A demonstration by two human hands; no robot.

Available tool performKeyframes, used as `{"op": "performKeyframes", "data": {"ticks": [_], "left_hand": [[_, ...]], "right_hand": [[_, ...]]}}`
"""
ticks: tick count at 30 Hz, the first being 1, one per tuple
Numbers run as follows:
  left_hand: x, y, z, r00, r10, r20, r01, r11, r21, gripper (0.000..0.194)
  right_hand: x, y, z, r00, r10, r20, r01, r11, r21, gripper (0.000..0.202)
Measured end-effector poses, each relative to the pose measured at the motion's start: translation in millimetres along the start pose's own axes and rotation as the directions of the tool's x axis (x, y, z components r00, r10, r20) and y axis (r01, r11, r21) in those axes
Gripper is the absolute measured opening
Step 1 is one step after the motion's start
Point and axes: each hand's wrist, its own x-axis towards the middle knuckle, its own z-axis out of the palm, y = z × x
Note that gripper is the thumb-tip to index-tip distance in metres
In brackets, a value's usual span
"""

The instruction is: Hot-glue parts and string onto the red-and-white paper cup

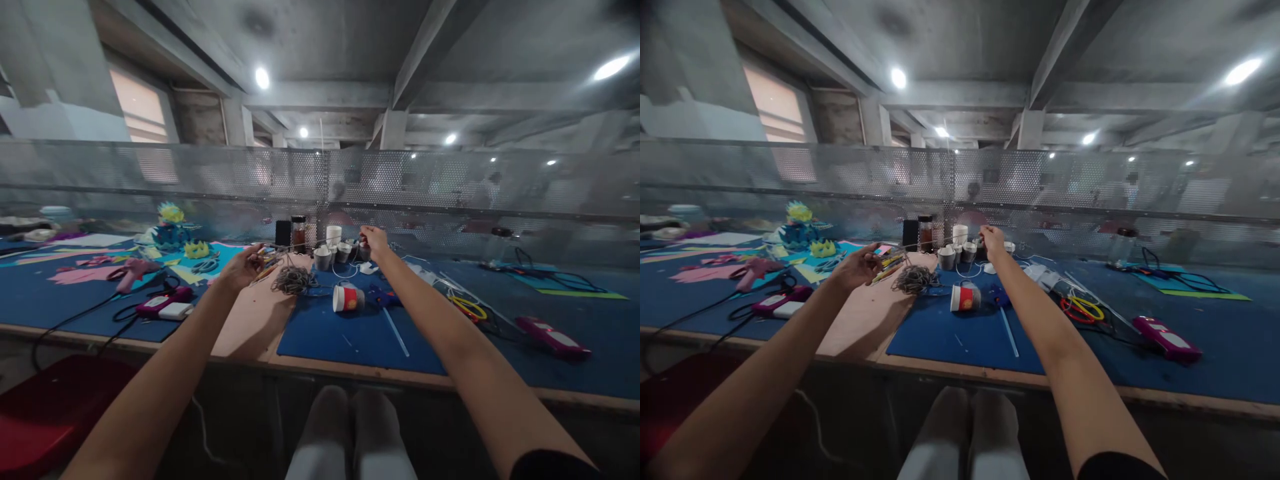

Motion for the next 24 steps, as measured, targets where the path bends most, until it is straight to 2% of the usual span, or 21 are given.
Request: {"op": "performKeyframes", "data": {"ticks": [4, 9, 12, 15, 17, 19, 21, 23, 24], "left_hand": [[0.8, 3.3, -7.1, 0.999, -0.015, -0.038, 0.017, 0.999, 0.04, 0.01], [-1.6, 14.2, -13.7, 0.995, 0.045, -0.088, -0.04, 0.997, 0.066, 0.013], [-4.8, 19.5, -11.5, 0.997, 0.037, -0.072, -0.029, 0.994, 0.106, 0.012], [-8.3, 19.9, -1.7, 1.0, 0.0, -0.03, 0.004, 0.989, 0.147, 0.011], [-11.1, 18.0, 8.2, 1.0, -0.016, 0.006, 0.014, 0.986, 0.164, 0.011], [-14.7, 15.3, 19.3, 0.998, -0.04, 0.058, 0.029, 0.983, 0.182, 0.007], [-18.7, 12.3, 30.3, 0.992, -0.067, 0.107, 0.044, 0.978, 0.202, 0.008], [-22.7, 8.8, 40.2, 0.982, -0.101, 0.162, 0.064, 0.973, 0.221, 0.011], [-24.6, 6.9, 44.3, 0.975, -0.121, 0.187, 0.076, 0.97, 0.229, 0.011]], "right_hand": [[9.8, -1.2, -5.2, 0.995, -0.063, -0.075, 0.061, 0.998, -0.027, 0.008], [21.2, -4.8, -18.4, 0.987, -0.105, -0.122, 0.094, 0.991, -0.096, 0.007], [20.9, -4.6, -19.2, 0.996, -0.086, -0.023, 0.082, 0.984, -0.156, 0.006], [11.1, -2.2, -0.4, 0.986, -0.077, 0.151, 0.109, 0.969, -0.22, 0.005], [-1.0, -1.5, 20.6, 0.953, -0.082, 0.29, 0.159, 0.954, -0.253, 0.008], [-17.0, -2.6, 42.6, 0.895, -0.096, 0.435, 0.233, 0.934, -0.272, 0.018], [-36.2, -5.3, 61.0, 0.825, -0.115, 0.553, 0.306, 0.914, -0.267, 0.027], [-56.7, -7.9, 73.4, 0.752, -0.098, 0.652, 0.336, 0.908, -0.251, 0.027], [-66.4, -8.6, 77.2, 0.701, -0.073, 0.71, 0.334, 0.913, -0.235, 0.026]]}}
